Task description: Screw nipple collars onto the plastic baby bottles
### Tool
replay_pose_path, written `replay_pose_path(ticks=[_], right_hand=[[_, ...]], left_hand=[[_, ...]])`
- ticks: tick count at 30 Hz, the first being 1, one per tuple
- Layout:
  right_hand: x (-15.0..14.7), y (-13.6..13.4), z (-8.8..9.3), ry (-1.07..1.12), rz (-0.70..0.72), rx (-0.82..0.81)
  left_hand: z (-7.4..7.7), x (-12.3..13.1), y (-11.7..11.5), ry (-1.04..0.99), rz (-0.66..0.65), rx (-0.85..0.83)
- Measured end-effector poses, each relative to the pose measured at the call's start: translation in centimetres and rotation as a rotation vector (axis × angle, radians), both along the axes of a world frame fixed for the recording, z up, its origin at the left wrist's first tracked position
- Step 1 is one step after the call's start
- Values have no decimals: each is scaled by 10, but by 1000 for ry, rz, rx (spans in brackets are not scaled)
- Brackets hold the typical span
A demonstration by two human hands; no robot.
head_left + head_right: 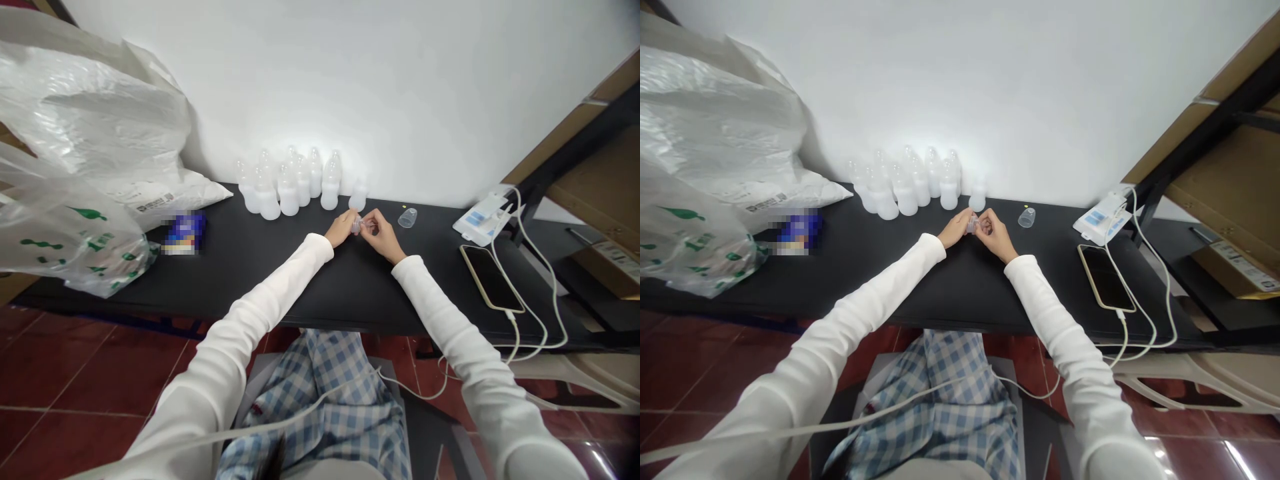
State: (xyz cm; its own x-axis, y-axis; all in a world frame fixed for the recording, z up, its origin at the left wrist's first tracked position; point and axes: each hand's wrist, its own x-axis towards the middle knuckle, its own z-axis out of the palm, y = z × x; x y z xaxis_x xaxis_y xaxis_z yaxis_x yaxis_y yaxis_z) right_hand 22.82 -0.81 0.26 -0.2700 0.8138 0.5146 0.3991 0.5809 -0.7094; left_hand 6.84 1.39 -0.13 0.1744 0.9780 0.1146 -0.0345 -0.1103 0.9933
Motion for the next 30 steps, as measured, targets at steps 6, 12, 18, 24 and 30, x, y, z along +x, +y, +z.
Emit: replay_pose_path(ticks=[6,12,18,24,30], right_hand=[[5,0,5,-243,-24,124],[22,4,13,-451,-124,338],[40,14,8,-719,-450,271],[44,16,-3,-843,-526,178],[42,13,4,-708,-740,161]], left_hand=[[1,1,4,49,-35,80],[2,-2,11,-11,-6,-52],[-5,-1,8,7,68,0],[-6,0,4,120,78,124],[-9,-3,6,360,80,253]])
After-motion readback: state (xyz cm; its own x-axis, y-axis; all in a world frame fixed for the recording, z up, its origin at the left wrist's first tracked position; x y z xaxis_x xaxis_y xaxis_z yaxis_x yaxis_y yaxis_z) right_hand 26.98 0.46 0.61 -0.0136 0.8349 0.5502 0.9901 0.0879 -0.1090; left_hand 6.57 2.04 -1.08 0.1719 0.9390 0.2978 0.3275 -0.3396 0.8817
